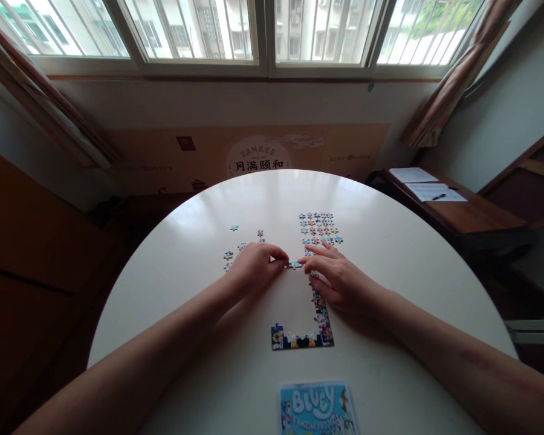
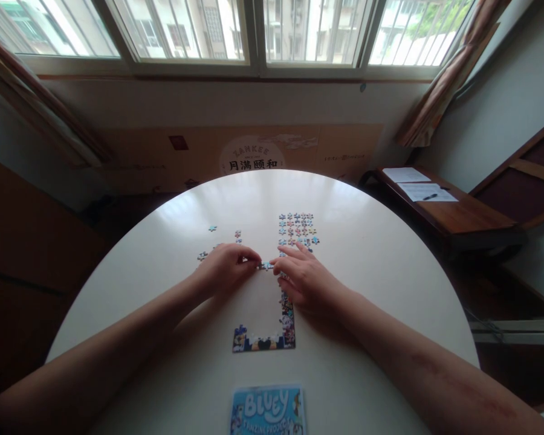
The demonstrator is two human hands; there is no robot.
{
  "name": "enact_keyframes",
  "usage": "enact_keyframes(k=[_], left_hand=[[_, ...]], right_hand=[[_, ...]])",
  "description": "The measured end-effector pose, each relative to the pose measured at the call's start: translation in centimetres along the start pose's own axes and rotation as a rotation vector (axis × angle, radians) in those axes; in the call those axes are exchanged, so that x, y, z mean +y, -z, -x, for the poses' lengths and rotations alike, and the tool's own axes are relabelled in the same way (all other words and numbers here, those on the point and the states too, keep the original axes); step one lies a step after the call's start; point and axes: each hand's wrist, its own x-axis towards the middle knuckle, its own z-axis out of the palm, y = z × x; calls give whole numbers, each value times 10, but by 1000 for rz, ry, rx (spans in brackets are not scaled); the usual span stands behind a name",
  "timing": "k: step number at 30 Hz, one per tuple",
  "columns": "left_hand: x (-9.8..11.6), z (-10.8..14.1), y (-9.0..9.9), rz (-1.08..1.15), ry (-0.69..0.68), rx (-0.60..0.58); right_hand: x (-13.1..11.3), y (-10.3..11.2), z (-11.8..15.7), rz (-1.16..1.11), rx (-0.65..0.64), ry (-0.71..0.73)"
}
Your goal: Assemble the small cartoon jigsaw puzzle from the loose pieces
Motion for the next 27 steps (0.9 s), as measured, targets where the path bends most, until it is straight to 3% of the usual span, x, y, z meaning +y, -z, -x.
enact_keyframes(k=[11,22,27], left_hand=[[-12,-6,-14,-53,-180,70],[-8,-6,-17,-114,-213,82],[-11,1,5,-181,-177,234]], right_hand=[[-3,3,-3,-37,-79,-43],[-2,2,-2,-24,-88,-32],[6,8,4,-6,61,-47]])
